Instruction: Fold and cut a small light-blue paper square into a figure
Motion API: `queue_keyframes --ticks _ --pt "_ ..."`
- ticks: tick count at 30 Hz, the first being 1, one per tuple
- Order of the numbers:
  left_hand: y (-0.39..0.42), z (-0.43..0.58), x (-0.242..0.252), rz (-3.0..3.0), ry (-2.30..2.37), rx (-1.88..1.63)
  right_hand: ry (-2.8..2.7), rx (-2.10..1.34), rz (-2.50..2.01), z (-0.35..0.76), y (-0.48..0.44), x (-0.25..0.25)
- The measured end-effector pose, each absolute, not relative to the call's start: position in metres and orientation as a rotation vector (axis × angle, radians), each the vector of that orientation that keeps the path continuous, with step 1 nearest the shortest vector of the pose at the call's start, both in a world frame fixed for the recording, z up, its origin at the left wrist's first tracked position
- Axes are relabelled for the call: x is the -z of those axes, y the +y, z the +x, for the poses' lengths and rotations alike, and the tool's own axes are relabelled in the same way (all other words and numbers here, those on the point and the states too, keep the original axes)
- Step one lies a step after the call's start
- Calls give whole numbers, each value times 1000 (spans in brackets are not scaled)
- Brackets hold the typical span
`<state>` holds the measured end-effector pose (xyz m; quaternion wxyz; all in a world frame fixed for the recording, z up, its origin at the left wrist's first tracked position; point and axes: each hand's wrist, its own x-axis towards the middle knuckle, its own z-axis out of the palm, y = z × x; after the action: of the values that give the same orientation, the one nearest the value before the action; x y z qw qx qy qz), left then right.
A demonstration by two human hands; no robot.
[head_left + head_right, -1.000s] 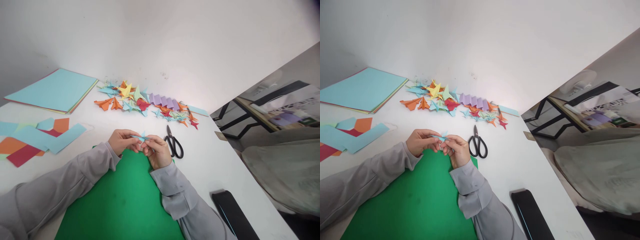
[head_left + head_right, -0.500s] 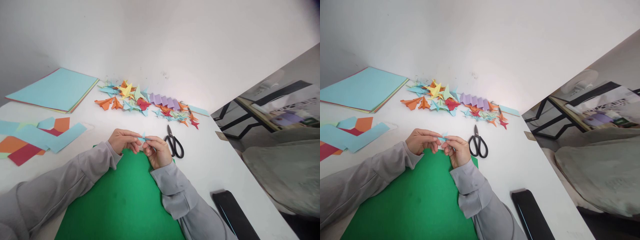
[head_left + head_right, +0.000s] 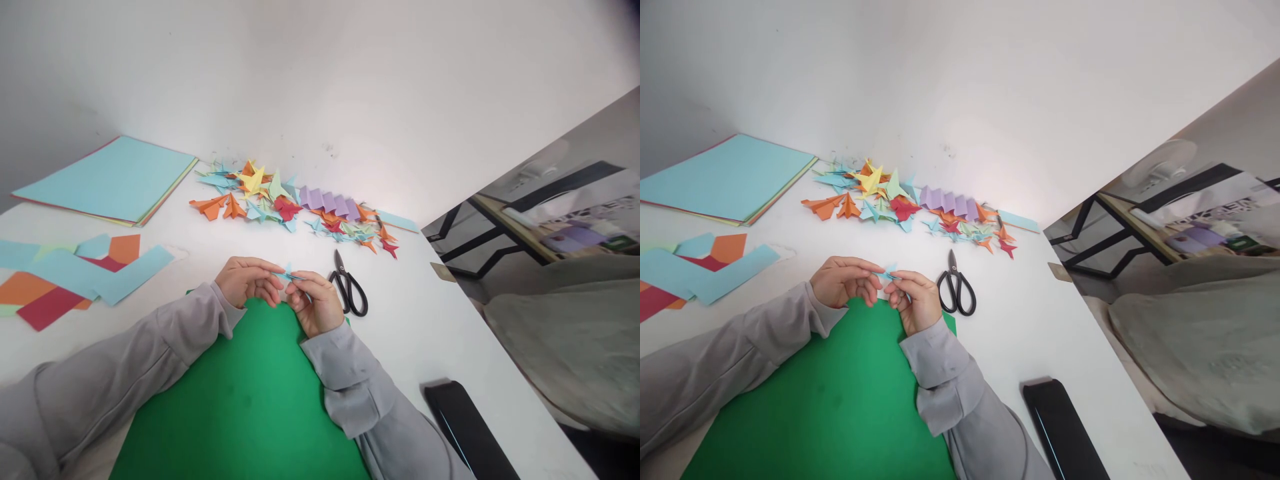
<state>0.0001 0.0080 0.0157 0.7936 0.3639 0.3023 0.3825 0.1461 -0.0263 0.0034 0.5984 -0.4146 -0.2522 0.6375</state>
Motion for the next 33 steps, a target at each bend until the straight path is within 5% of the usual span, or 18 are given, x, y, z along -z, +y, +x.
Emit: queue_keyframes --ticks 33 --pt "12 -3 -13 790 648 -860 -596 -1471 -940 147 -26 -2"
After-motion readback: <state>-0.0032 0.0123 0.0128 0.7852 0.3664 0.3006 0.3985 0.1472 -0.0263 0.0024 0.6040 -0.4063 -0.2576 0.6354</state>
